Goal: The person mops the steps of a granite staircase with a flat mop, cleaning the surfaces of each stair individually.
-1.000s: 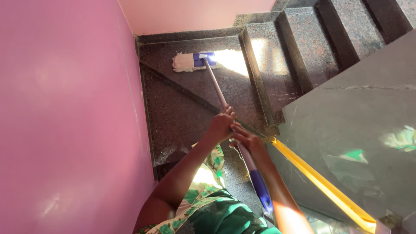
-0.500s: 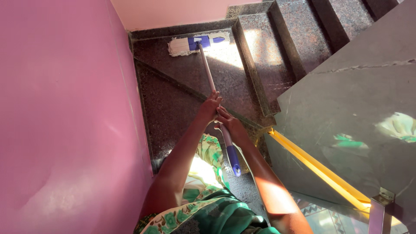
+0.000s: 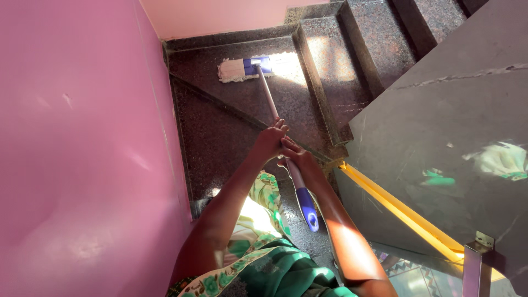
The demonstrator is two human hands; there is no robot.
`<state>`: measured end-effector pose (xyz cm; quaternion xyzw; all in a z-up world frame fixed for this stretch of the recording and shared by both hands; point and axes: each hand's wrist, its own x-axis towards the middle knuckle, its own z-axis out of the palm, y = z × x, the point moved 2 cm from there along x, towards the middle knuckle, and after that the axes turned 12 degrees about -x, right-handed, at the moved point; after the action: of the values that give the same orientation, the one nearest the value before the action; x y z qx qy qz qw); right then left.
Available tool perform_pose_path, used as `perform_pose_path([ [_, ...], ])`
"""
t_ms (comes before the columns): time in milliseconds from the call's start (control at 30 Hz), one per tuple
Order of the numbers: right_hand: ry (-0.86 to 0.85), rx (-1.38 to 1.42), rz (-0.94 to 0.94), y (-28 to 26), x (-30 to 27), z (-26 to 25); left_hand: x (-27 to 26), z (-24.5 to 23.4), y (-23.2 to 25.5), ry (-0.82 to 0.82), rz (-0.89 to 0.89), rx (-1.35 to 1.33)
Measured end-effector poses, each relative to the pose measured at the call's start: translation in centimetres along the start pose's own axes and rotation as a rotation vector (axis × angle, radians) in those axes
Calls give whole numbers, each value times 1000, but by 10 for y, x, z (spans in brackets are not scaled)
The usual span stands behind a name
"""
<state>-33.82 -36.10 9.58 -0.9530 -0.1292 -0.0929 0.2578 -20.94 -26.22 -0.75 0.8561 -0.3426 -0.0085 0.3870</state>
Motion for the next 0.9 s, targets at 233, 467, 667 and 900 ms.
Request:
perform_pose_path([
  [233,17,-29,-29,72,-1,49,23,51,-45,28,11,-10],
  [467,-40,147,71,94,-35,28,27,67,0,-105,18,95],
  [667,-170,90,264,17,-72,-51,-11,51,65,-183,83,116],
  [900,-22,169,138,38,-56,-32,14,59,48,-160,-17,80],
])
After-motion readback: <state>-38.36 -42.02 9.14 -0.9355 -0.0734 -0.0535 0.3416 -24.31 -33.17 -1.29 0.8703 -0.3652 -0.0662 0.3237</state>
